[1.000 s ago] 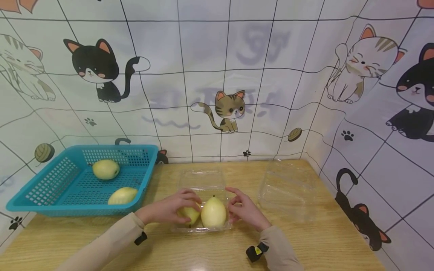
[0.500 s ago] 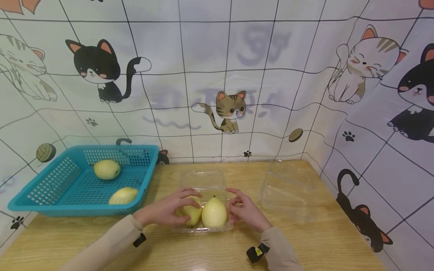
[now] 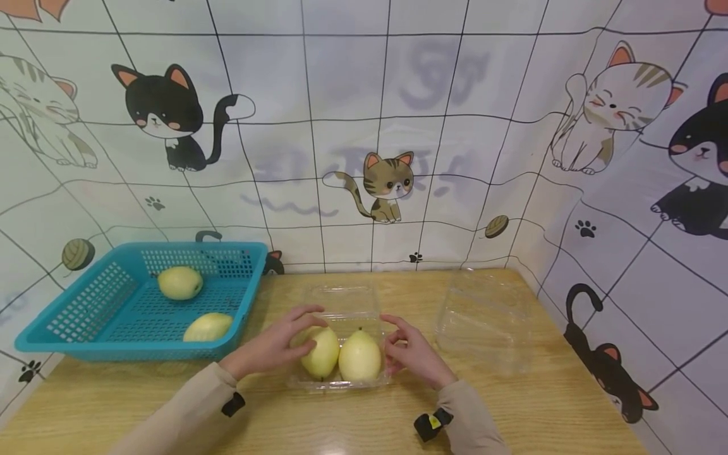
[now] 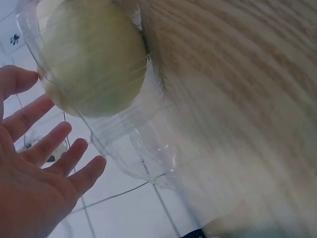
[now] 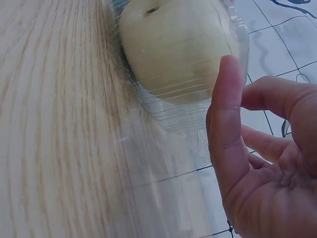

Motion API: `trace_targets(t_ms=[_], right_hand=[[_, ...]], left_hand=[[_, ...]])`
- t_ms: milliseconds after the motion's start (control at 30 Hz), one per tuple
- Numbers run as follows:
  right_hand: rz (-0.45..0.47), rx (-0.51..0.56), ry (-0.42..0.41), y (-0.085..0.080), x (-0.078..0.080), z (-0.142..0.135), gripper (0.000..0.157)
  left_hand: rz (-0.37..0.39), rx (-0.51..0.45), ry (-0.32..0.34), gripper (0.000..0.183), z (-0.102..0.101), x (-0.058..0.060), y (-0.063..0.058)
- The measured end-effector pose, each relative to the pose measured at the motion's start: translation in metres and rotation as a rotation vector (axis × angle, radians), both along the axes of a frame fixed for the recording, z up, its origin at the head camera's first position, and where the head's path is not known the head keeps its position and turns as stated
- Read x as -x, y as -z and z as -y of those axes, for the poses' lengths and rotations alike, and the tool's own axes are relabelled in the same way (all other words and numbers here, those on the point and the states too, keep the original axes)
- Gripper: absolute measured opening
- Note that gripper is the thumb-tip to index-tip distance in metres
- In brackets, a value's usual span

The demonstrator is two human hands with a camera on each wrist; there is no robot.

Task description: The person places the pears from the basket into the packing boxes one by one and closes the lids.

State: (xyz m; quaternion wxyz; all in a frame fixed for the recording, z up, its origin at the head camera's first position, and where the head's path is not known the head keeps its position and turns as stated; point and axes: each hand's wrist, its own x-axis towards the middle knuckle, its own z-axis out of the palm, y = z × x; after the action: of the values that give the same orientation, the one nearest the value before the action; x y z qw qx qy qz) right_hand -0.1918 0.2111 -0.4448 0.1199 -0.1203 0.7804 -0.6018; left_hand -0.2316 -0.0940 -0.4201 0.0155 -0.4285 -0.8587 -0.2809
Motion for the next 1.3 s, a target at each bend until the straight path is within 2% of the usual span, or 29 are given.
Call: trace_targets(t_ms=[133, 233, 367, 500, 733, 900, 1033, 1133, 1300], right_hand=[[-0.005, 0.001, -0.011, 0.002, 0.002, -0.001, 0.059], [-0.012, -0.001, -0.016, 0.003, 0.003, -0.002, 0.059], [-0.022, -0.012, -0.018, 0.003, 0.004, -0.003, 0.058], [-0.036, -0.021, -0.025, 0.000, 0.005, -0.005, 0.057], [-0.084, -0.077, -0.014, -0.005, 0.006, -0.008, 0.052], [-0.121, -0.126, 0.018, -0.007, 0.009, -0.009, 0.047], [-0.175, -0.205, 0.052, -0.008, 0.012, -0.007, 0.041], [-0.201, -0.241, 0.073, -0.009, 0.015, -0.005, 0.037], [-0.205, -0.269, 0.079, -0.011, 0.020, -0.003, 0.034]], left_hand=[[0.079, -0.046, -0.030, 0.031, 0.005, 0.000, 0.002], [0.106, -0.072, -0.043, 0.030, 0.008, 0.000, 0.002], [0.091, -0.118, -0.050, 0.029, 0.009, 0.001, 0.004], [0.050, -0.166, -0.085, 0.030, 0.010, 0.003, 0.008], [0.033, -0.240, -0.218, 0.027, 0.010, 0.005, 0.015], [0.036, -0.260, -0.335, 0.027, 0.010, 0.009, 0.017], [0.091, -0.263, -0.428, 0.031, 0.010, 0.012, 0.020], [0.173, -0.260, -0.489, 0.032, 0.011, 0.015, 0.022], [0.304, -0.237, -0.543, 0.030, 0.013, 0.019, 0.026]])
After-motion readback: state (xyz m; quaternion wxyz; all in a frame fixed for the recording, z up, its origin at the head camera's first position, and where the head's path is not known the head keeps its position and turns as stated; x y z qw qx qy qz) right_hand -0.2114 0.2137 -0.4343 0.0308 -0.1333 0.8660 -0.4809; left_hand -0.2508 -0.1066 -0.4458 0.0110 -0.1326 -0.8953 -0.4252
